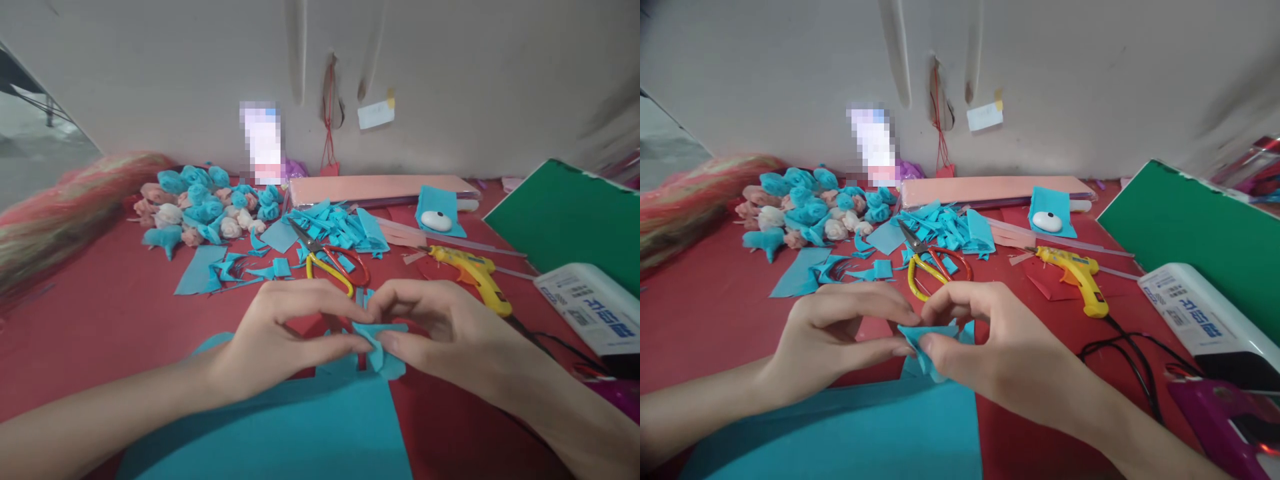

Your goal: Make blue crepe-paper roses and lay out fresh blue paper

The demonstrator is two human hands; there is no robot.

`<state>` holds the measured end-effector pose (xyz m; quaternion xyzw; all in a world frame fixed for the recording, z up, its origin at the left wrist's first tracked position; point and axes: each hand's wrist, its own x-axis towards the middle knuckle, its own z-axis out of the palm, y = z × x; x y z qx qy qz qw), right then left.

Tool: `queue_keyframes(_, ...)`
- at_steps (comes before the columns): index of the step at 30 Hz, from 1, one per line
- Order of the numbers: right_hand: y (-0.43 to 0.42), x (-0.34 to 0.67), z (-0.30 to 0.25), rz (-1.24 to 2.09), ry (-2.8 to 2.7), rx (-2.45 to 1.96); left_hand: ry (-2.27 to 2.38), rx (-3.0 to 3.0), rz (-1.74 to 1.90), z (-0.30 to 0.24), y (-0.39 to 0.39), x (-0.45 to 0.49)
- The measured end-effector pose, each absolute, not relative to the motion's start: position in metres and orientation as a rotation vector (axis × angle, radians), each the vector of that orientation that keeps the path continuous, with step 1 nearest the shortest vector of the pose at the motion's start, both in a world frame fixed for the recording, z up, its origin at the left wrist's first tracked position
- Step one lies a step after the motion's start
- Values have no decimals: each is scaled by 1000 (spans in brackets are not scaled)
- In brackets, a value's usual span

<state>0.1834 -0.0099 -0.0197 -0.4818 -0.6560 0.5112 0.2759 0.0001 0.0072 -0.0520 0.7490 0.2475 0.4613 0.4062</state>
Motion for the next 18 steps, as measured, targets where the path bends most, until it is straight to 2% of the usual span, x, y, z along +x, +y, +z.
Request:
queue_keyframes(3,-9,183,-19,1350,-1772,-1298,665,1802,1127,-52,7,0)
queue_keyframes(13,-10,189,-20,920,-2054,-1292,870,1532,788,-38,8,5)
queue_keyframes(18,-9,188,-21,933,-2132,-1311,909,1560,701,-40,8,7)
